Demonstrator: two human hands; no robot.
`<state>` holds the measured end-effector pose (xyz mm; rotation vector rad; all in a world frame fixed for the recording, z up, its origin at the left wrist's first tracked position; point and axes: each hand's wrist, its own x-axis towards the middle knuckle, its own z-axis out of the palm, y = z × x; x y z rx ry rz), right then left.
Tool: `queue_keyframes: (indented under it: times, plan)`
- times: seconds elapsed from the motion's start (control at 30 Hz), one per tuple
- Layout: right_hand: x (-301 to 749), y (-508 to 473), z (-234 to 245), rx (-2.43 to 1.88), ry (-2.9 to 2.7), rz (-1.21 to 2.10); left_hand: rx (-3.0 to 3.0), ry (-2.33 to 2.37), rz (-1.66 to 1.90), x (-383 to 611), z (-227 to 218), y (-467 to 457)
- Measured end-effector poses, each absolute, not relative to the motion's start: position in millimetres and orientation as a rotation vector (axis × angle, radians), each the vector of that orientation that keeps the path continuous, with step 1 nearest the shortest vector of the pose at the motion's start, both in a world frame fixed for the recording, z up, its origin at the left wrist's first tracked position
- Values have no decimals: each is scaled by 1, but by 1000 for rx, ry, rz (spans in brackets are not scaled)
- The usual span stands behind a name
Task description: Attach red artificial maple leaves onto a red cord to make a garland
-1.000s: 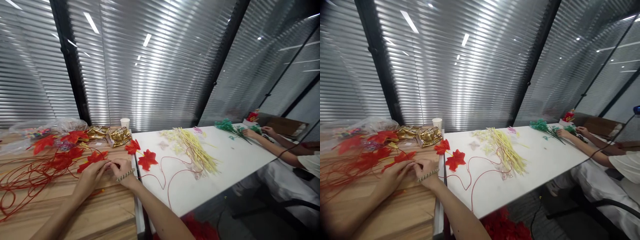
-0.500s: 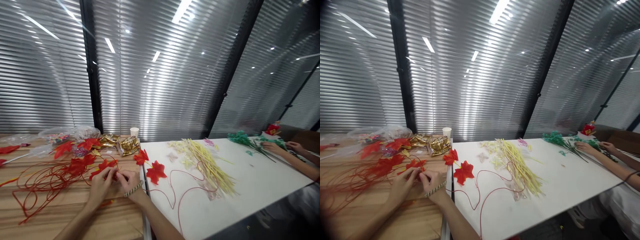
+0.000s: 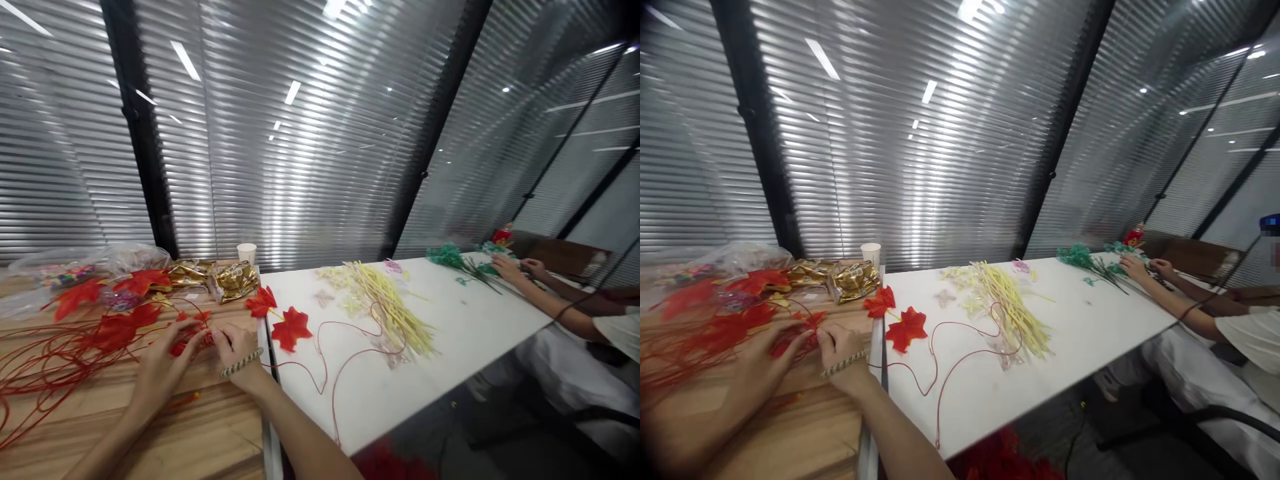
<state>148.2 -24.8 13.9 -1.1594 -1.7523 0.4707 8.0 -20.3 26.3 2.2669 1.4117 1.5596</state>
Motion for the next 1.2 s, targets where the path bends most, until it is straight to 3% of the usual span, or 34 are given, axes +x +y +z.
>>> queue_keyframes:
  times: [0.43, 0.67, 1.2]
  plan:
    - [160, -20, 10, -1030, -1639, 673, 2899, 1125, 1619, -4, 19, -10]
    - [158, -28, 10, -921, -1682, 800, 2950, 999, 1622, -6, 20, -17]
    - [158, -24, 5, -872, -1710, 755, 3025, 1059, 1489, -11, 18, -13]
